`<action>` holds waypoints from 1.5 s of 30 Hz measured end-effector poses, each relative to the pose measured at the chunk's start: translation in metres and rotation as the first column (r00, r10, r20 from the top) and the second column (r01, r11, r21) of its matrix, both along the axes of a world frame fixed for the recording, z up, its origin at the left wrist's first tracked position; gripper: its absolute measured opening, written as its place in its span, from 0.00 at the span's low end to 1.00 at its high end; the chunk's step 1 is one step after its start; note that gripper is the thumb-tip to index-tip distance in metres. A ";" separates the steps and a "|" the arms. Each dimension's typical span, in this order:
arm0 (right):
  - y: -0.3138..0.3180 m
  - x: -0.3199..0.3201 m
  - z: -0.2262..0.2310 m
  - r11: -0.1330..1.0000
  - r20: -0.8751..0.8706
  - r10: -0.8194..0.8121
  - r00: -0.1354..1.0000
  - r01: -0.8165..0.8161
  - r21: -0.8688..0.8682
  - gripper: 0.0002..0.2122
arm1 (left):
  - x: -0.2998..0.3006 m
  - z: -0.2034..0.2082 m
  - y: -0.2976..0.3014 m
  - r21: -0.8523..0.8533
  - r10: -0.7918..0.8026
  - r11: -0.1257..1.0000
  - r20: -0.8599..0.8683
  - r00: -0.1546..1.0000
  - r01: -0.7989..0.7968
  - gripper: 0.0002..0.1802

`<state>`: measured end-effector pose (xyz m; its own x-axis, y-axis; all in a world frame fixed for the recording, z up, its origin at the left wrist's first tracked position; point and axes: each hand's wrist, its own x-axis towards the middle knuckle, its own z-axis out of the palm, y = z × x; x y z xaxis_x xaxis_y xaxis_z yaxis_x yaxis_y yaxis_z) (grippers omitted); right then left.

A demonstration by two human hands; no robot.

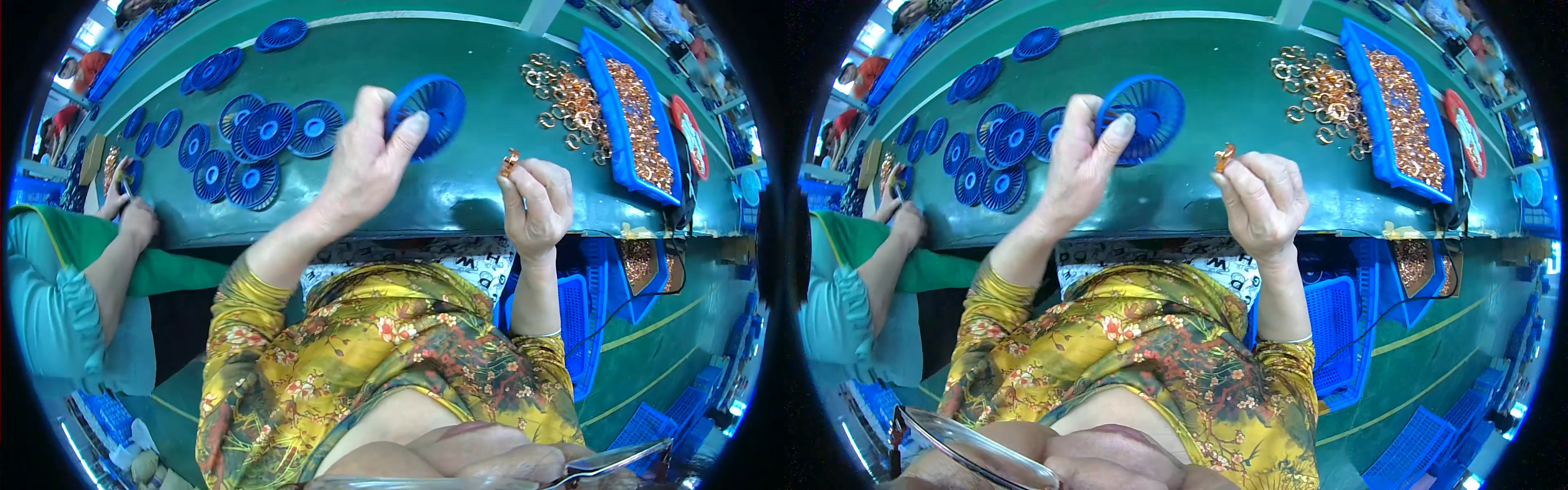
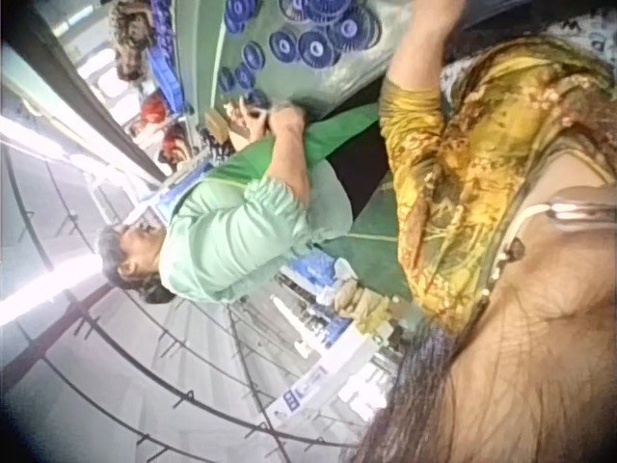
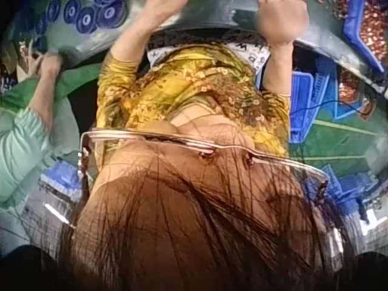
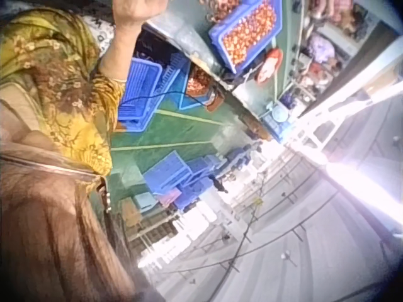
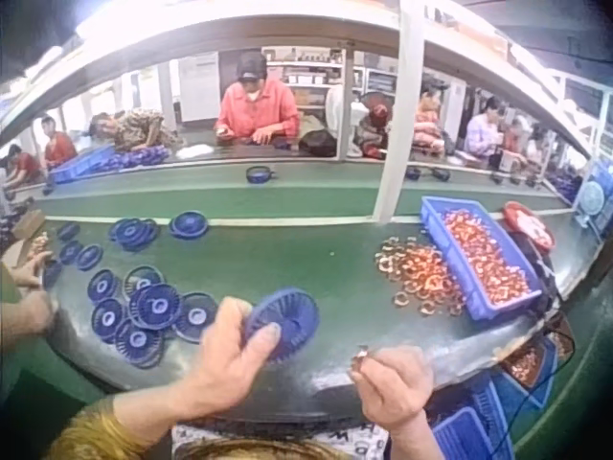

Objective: Assemble small copper rings into circular blue plastic components on an assembly line.

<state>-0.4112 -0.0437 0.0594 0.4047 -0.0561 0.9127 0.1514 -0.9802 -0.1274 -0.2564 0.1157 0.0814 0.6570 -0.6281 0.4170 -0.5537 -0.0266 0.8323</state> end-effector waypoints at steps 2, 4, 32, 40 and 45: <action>0.012 0.003 0.004 0.998 -0.035 0.065 0.997 -0.065 -0.014 0.12 | -0.012 -0.017 0.001 -0.125 -0.106 0.989 -0.207 0.973 0.081 0.16; 0.023 0.007 0.006 0.994 -0.057 0.112 0.992 -0.112 -0.007 0.12 | -0.021 -0.021 0.005 -0.204 -0.196 0.971 -0.387 0.901 0.124 0.15; 0.039 -0.003 0.015 0.967 -0.419 0.251 0.873 -0.211 0.141 0.12 | -0.043 -0.009 0.036 -0.249 -0.499 0.849 -0.669 0.551 0.466 0.25; 0.020 0.000 -0.004 0.717 -0.265 0.636 0.725 -0.428 0.549 0.16 | -0.047 -0.024 0.028 -0.212 -0.455 0.890 -0.474 0.754 0.404 0.24; -0.038 0.027 -0.010 0.848 -0.497 -0.048 0.866 0.299 0.438 0.18 | -0.011 -0.027 0.018 -0.074 0.088 0.995 0.422 0.902 -0.062 0.24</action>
